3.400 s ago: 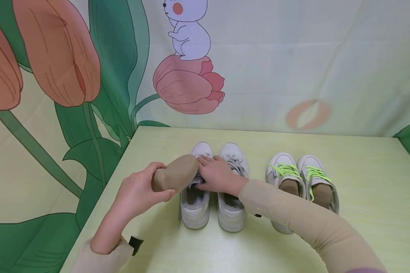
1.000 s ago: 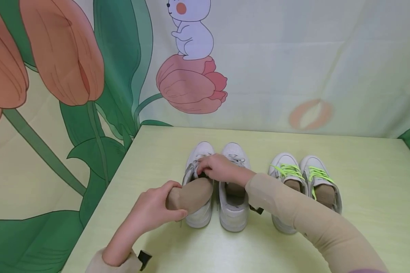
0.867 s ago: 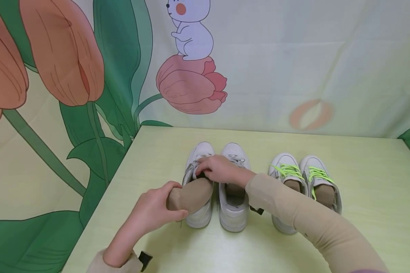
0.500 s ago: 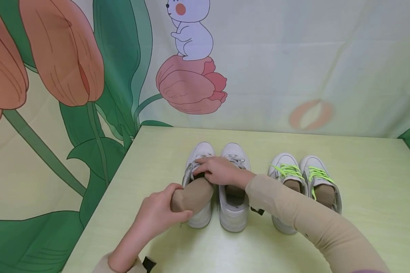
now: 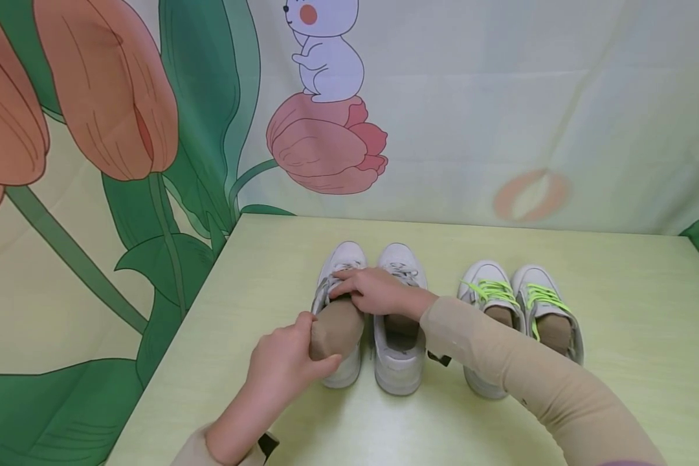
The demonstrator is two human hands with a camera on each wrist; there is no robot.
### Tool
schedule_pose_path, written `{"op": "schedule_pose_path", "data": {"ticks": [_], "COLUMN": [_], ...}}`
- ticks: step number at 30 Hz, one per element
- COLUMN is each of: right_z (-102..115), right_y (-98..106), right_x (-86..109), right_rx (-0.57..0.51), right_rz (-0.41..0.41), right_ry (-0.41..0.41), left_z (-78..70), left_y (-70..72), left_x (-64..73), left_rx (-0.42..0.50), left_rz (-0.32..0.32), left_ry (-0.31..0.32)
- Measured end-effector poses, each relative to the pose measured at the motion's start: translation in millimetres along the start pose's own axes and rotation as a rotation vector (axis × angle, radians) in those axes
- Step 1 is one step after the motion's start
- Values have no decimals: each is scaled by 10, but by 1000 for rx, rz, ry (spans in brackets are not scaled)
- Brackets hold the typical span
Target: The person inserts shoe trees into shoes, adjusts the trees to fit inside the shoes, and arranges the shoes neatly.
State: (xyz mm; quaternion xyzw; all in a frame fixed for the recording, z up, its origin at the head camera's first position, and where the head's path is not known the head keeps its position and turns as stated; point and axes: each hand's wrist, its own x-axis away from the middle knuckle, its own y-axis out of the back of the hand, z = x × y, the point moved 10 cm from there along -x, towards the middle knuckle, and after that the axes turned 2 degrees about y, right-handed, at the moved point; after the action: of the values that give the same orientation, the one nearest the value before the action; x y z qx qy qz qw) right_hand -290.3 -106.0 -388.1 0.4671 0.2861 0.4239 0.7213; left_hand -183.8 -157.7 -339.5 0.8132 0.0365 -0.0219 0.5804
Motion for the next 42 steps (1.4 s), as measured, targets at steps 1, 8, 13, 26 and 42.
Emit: {"op": "schedule_pose_path", "data": {"ticks": [1,8,13,26,42], "right_z": [1,19,16,23,5], "right_y": [2,15,17,16,16], "right_x": [0,5,2,2,18], "right_rx": [-2,-31,-48,-6,-31], "right_rz": [0,3,5,-2,-7], "right_ry": [1,12,12,2,1], "left_z": [-15,-85,-123,328,225], "left_y": [6,-21,-51,-300,-161], "left_x": [-1,-4,14,76,55], "left_rx": [-9,-66,-104,405,279], "left_rz": [-6,8,3,23,-80], "left_ry": [-4,14,17,190,99]}}
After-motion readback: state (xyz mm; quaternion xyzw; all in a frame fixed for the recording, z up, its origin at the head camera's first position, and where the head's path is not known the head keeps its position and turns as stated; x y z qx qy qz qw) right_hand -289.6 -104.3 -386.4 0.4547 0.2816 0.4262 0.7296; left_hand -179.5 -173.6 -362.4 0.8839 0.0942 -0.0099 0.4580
